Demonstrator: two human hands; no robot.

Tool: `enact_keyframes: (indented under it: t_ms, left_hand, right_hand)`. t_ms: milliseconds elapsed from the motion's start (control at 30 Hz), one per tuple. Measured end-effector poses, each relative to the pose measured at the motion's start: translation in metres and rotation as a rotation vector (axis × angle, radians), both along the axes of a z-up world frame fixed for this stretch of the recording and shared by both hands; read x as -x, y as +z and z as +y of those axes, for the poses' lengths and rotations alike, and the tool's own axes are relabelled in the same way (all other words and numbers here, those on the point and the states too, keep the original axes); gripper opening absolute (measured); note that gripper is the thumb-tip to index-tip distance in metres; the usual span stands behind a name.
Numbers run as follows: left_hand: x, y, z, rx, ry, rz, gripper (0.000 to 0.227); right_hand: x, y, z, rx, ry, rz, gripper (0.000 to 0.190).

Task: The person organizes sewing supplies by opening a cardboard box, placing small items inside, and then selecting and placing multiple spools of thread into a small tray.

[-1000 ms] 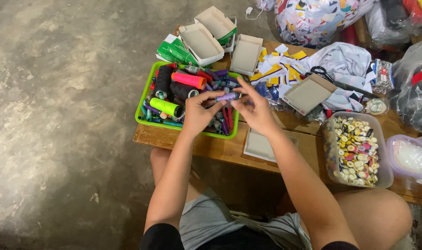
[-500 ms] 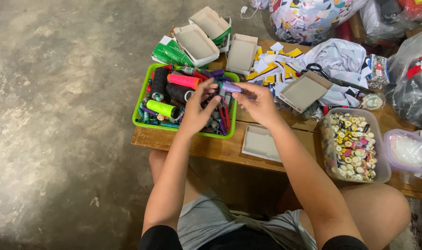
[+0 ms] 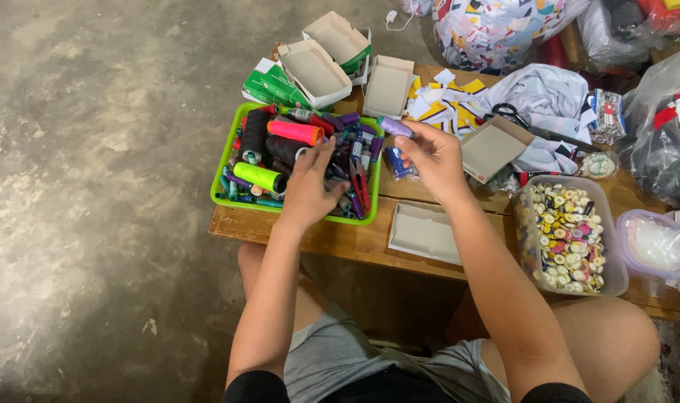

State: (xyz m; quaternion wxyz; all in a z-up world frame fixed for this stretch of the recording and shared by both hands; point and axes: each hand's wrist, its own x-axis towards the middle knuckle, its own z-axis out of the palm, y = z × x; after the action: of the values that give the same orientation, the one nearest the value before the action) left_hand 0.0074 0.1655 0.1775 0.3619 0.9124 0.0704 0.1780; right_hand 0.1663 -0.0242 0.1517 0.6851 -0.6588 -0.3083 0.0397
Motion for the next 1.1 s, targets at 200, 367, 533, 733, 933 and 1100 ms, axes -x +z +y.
enact_keyframes:
  t_ms: [200, 367, 533, 733, 933, 1100]
  left_hand:
    - [-0.028, -0.027, -0.008, 0.506, -0.121, -0.326, 0.054]
    - [-0.034, -0.037, -0.041, 0.73, -0.062, -0.389, 0.039]
    - [-0.02, -0.041, -0.065, 0.831, -0.007, -0.326, 0.044]
    - [0.034, -0.114, -0.027, -0.076, 0.684, -0.579, 0.028]
    - [0.046, -0.145, -0.017, -0.033, 0.655, -0.261, 0.021]
    - [0.002, -0.087, -0.017, -0.168, 0.475, -0.225, 0.025]
  right_hand:
    - [0.019, 0.012, 0.004, 0.141, 0.056, -0.087, 0.031]
    - [0.035, -0.001, -0.002, 0.103, -0.018, -0.137, 0.031]
    - [0.037, -0.043, -0.023, 0.044, -0.148, -0.119, 0.032]
    - [0.05, -0.075, -0.048, 0.022, -0.172, 0.143, 0.031]
    - [0.064, -0.099, -0.054, 0.049, -0.195, 0.216, 0.029]
    - [0.069, -0.089, -0.054, 0.063, -0.192, 0.235, 0.032]
